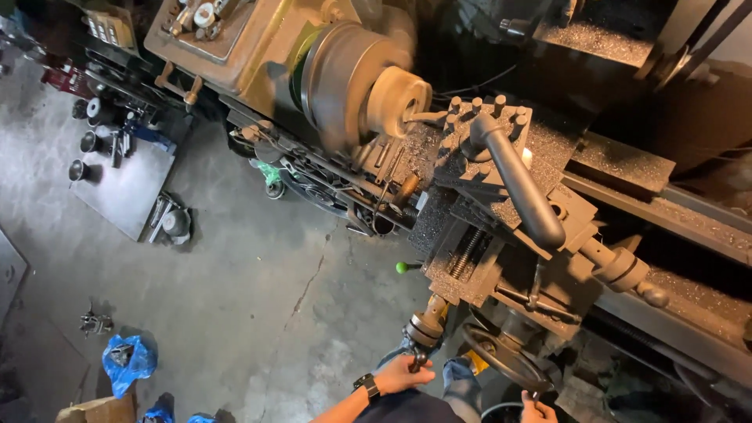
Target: Operating a manual metal lathe to machine a cylindrical workpiece, involving manual adjustments of the carriage and cross-slide.
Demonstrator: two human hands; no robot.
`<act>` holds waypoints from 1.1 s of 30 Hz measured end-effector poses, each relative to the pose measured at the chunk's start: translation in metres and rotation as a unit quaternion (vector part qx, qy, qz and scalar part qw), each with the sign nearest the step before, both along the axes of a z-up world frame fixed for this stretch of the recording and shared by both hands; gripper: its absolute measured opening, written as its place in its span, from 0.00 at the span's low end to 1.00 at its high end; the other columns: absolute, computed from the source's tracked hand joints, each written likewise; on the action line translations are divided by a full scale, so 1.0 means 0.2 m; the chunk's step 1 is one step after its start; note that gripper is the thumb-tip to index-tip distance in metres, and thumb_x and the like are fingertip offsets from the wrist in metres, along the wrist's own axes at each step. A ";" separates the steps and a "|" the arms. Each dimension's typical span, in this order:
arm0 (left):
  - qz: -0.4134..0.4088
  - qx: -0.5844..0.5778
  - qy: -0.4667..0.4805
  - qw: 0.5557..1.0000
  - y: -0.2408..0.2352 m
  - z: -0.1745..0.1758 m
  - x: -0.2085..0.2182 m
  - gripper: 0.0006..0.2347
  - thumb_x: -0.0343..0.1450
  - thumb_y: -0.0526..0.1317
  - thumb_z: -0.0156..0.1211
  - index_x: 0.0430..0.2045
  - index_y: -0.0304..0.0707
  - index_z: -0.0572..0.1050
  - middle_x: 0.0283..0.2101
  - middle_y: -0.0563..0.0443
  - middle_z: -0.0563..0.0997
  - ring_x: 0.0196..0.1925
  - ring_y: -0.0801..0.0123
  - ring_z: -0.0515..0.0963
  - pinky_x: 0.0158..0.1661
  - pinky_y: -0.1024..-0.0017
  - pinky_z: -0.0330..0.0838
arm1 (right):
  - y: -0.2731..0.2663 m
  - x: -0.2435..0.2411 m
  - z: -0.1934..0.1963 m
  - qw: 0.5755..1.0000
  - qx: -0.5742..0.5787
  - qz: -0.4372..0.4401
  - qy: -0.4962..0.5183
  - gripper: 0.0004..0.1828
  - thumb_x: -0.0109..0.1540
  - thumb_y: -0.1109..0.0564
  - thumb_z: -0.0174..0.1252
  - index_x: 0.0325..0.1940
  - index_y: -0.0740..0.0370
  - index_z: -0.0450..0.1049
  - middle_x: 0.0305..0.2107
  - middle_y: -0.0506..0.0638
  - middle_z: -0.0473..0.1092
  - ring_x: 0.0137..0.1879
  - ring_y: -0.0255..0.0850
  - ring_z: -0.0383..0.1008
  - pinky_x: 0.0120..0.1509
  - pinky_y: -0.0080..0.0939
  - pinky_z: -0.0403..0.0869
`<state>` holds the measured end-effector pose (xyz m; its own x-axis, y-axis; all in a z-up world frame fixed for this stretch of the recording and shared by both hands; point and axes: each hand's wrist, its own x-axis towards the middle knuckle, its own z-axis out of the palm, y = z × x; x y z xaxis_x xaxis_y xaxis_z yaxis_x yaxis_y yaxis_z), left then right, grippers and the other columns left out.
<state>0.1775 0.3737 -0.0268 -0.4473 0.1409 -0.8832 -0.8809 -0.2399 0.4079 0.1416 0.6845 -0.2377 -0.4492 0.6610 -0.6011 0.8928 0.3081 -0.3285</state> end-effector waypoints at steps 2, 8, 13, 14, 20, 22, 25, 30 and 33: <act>-0.010 0.000 0.016 1.000 0.01 -0.02 -0.01 0.23 0.63 0.50 0.61 0.47 0.35 0.69 0.28 0.60 0.75 0.29 0.82 0.71 0.30 0.83 0.64 | -0.03 -0.03 0.15 1.000 -0.005 -0.023 -0.018 0.13 0.51 0.55 0.68 0.24 0.59 0.69 0.14 0.51 0.58 0.20 0.41 0.54 0.30 0.43 0.58; 0.059 0.009 -0.031 0.998 -0.06 0.04 -0.04 0.15 0.65 0.54 0.55 0.27 0.41 0.69 0.33 0.51 0.79 0.30 0.76 0.76 0.24 0.85 0.67 | -0.16 -0.12 0.51 0.993 0.027 0.048 -0.106 0.14 0.51 0.51 0.68 0.25 0.58 0.70 0.18 0.52 0.61 0.24 0.44 0.58 0.36 0.46 0.60; 0.181 0.012 -0.019 0.983 -0.28 -0.15 -0.02 0.44 0.55 0.51 0.66 0.62 0.40 0.44 0.53 0.50 0.71 0.43 0.71 0.74 0.28 0.78 0.73 | -0.30 -0.20 0.79 0.976 0.041 0.085 -0.197 0.13 0.52 0.48 0.67 0.30 0.57 0.76 0.27 0.52 0.69 0.33 0.48 0.66 0.49 0.51 0.67; 0.142 0.052 -0.004 0.989 -0.32 -0.12 -0.06 0.41 0.55 0.49 0.66 0.61 0.43 0.49 0.58 0.51 0.66 0.51 0.66 0.70 0.38 0.69 0.70 | -0.34 -0.20 0.87 0.981 0.017 0.090 -0.170 0.12 0.52 0.47 0.66 0.28 0.58 0.77 0.25 0.52 0.70 0.33 0.48 0.66 0.47 0.49 0.67; 0.005 0.141 0.008 0.990 -0.45 -0.19 -0.18 0.28 0.61 0.35 0.59 0.57 0.36 0.59 0.57 0.48 0.67 0.55 0.62 0.69 0.47 0.66 0.72 | -0.34 -0.08 0.73 0.975 -0.049 0.179 -0.121 0.22 0.58 0.39 0.54 0.24 0.59 0.75 0.24 0.52 0.71 0.38 0.48 0.68 0.49 0.44 0.64; -0.024 0.156 0.004 0.988 -0.47 -0.22 -0.19 0.24 0.63 0.33 0.56 0.56 0.37 0.60 0.56 0.48 0.68 0.54 0.62 0.69 0.48 0.65 0.72 | -0.36 -0.07 0.70 0.972 -0.058 0.205 -0.102 0.22 0.57 0.39 0.54 0.21 0.60 0.74 0.24 0.51 0.71 0.39 0.47 0.68 0.50 0.42 0.63; -0.031 0.176 -0.001 0.984 -0.47 -0.25 -0.18 0.23 0.63 0.32 0.57 0.55 0.38 0.63 0.51 0.51 0.72 0.50 0.63 0.72 0.48 0.63 0.72 | -0.42 -0.10 0.78 0.962 -0.071 0.240 -0.108 0.24 0.58 0.39 0.53 0.18 0.60 0.70 0.18 0.52 0.67 0.32 0.47 0.67 0.45 0.41 0.62; -0.019 0.164 -0.006 0.986 -0.45 -0.21 -0.18 0.24 0.60 0.35 0.61 0.52 0.39 0.66 0.53 0.51 0.71 0.54 0.63 0.69 0.48 0.65 0.71 | -0.53 -0.14 0.90 0.965 -0.135 0.217 -0.052 0.22 0.57 0.45 0.56 0.15 0.62 0.69 0.16 0.50 0.67 0.30 0.42 0.66 0.42 0.42 0.62; -0.025 0.158 0.015 0.987 -0.44 -0.19 -0.18 0.23 0.61 0.37 0.61 0.52 0.39 0.66 0.53 0.51 0.71 0.54 0.63 0.67 0.49 0.63 0.70 | -0.61 -0.21 1.10 0.961 -0.176 0.205 -0.055 0.21 0.58 0.49 0.55 0.13 0.62 0.67 0.16 0.50 0.66 0.29 0.42 0.65 0.40 0.48 0.61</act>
